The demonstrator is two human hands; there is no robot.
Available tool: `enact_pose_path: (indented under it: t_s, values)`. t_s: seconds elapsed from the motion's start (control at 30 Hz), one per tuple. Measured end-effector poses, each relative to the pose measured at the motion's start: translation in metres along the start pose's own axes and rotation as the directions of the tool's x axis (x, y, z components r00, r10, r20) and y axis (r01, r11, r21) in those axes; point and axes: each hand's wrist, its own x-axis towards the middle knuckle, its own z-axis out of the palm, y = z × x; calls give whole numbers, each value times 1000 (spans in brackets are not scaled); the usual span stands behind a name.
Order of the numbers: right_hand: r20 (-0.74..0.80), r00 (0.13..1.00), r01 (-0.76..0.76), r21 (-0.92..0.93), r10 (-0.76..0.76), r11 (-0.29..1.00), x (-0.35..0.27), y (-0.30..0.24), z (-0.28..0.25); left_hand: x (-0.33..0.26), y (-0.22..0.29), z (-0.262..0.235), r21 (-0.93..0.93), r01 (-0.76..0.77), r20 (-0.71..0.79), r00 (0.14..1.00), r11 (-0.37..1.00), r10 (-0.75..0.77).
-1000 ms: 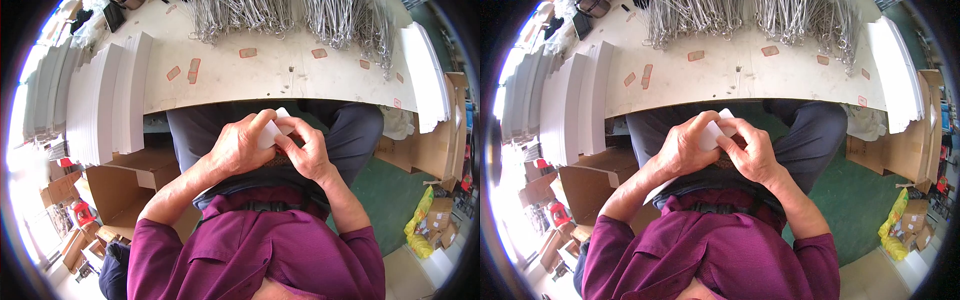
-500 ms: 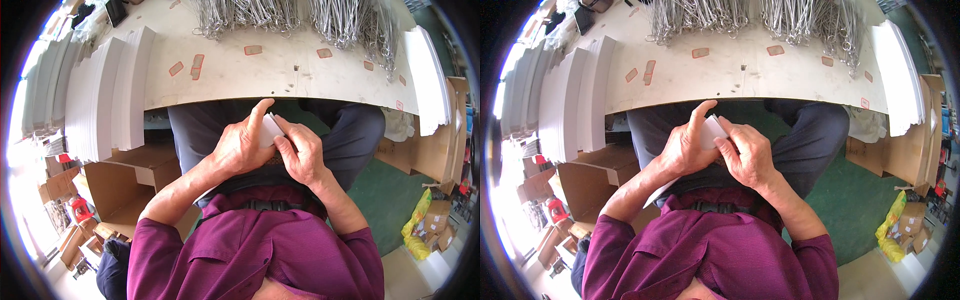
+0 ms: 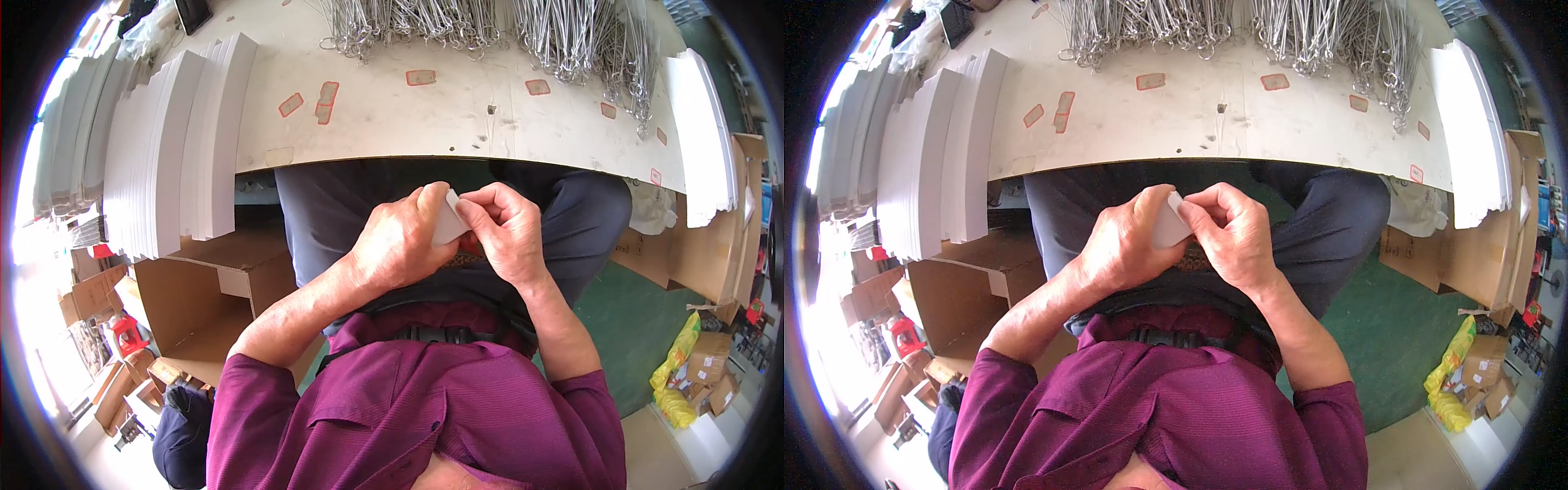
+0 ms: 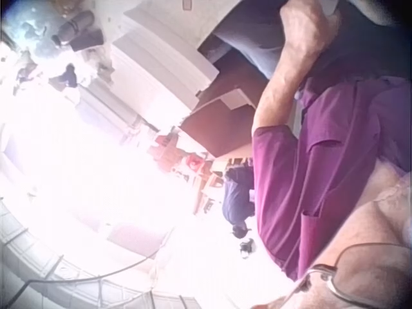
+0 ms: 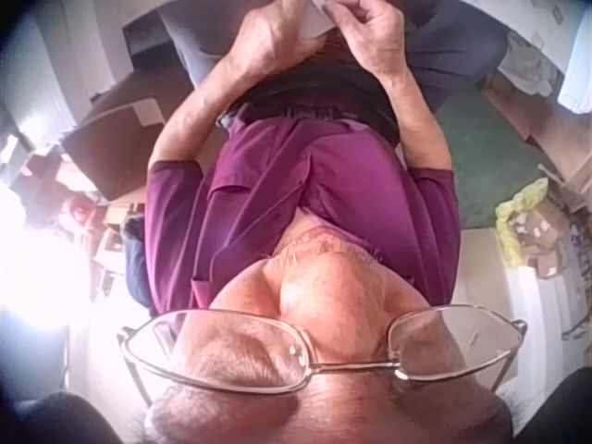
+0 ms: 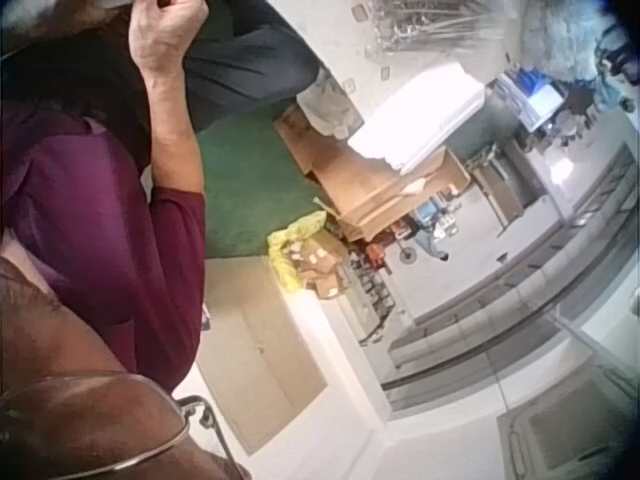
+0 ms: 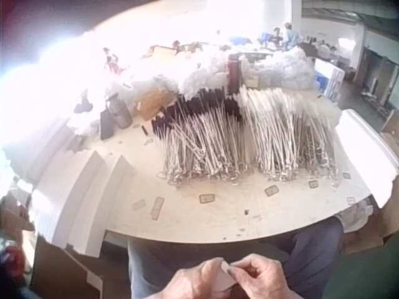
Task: The recorder is placing bundles of wire brushes into small white cardboard boxes at a workbench.
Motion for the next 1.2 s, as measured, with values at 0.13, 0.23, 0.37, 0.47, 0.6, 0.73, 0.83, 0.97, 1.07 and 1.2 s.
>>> enact_pose_path:
  t_s: [0.13,0.23,0.37,0.47,0.6,0.73,0.83,0.97,1.07,1.2]
  values:
    - [27,999,-33,5,33,999,1,-1,-1,0,-4,1,-13,-55,-52,997,998,54]
    - [40,995,-92,66,89,994,1,-1,-5,0,-4,0,-30,-65,-35,997,997,64]
    - [35,993,-115,102,112,988,0,6,-5,-1,-3,-4,-29,-42,-2,999,999,42]
    - [26,994,-112,141,109,984,0,8,-6,0,-5,-2,-29,-66,1,998,997,66]
    - [20,994,-114,144,112,983,0,9,-7,1,-5,-2,-21,-109,-9,994,994,109]
    - [1,999,-41,78,41,996,-3,7,0,0,-7,0,-18,-109,4,994,994,109]
    - [-28,997,71,-80,-73,994,-3,9,4,2,-5,-2,-1,-116,-7,993,993,116]
    - [5,990,136,-246,-139,960,-4,4,3,1,-9,2,4,-130,12,991,991,130]
    - [-33,996,72,-143,-78,987,-2,7,2,1,-8,2,2,-130,11,991,991,130]
    - [-58,998,28,-67,-32,997,-2,5,-1,2,-7,3,-1,-146,-19,989,989,146]
